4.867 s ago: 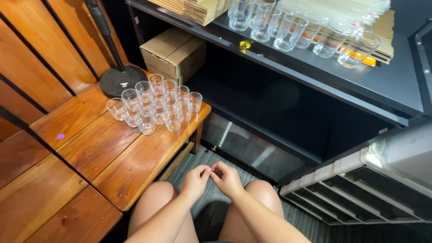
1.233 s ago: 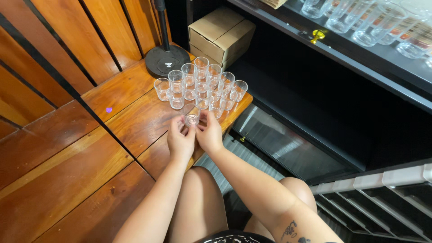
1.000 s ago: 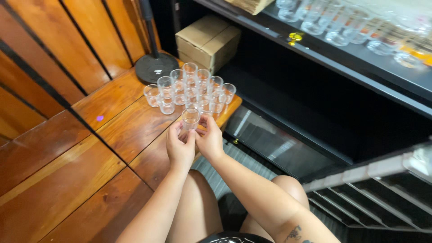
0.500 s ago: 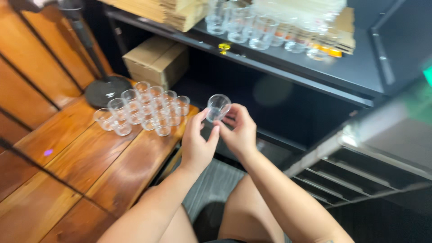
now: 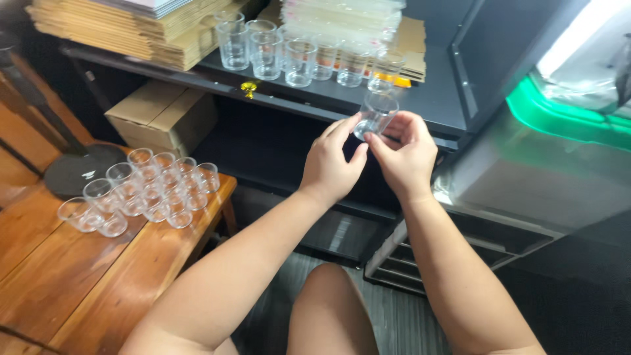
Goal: The person sits on the floor and unpacks small clear glasses from a cardboard box. They then pick up the glasses one by one and place them onto a nearby shelf, arranging them in rows.
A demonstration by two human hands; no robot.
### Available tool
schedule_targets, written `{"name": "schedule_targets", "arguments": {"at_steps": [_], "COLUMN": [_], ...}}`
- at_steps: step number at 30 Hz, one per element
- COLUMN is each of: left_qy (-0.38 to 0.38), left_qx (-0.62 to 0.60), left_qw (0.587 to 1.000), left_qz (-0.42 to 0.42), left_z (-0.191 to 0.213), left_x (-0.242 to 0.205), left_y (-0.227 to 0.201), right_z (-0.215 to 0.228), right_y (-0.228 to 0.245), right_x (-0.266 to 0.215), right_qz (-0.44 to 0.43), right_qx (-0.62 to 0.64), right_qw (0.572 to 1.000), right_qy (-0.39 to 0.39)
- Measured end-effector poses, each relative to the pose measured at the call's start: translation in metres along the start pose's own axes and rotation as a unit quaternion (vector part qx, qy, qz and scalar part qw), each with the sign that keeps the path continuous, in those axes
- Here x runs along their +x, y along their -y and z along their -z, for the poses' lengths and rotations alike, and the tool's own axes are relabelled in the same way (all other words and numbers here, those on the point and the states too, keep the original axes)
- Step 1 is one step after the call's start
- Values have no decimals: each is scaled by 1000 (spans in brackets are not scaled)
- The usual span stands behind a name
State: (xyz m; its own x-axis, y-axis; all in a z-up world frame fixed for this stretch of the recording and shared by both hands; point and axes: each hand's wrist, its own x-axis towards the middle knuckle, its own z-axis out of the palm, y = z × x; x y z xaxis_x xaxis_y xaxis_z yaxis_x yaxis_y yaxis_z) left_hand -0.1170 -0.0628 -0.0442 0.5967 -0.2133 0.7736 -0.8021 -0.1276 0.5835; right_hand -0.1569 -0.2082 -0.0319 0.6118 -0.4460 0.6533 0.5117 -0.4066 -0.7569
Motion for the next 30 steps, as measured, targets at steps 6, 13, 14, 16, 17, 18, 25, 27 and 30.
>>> {"name": "schedule_targets", "arguments": {"at_steps": [6,13,14,16,17,18,25,27,30], "left_qy": [21,90,103,111,119,119,156,158,172], "left_qx": [-13,7,23,35,48,48,61,59,84], "left_qw": [999,996,994,993,992,992,985,984,977], "left_qz": [-43,-4,8,7,6,7,43,56,95], "left_z": [-53,-89,-91,-98,-100,-101,-100,-103,-109], "left_x": [51,84,87,92,94,96,104,106,107], "left_y": [5,4,4,9,11,12,9,9,12], "right_z": [42,58,58,60,60,59,58,56,54], "right_y": [0,-8,-11,-19,-22,-21,-25,-24,-23], "right_x": [50,89,93,102,106,108,119,121,122], "right_qz": [20,-43,-50,-58,-66,-66,-78,-77,-97], "right_qx": [-57,-190,-210,-227,-243,-244,-280,-284,-309], "right_qw": [998,979,975,970,966,966,956,955,946], "right_qy": [-23,-58,-57,-56,-54,-54,-32,-29,-23]}}
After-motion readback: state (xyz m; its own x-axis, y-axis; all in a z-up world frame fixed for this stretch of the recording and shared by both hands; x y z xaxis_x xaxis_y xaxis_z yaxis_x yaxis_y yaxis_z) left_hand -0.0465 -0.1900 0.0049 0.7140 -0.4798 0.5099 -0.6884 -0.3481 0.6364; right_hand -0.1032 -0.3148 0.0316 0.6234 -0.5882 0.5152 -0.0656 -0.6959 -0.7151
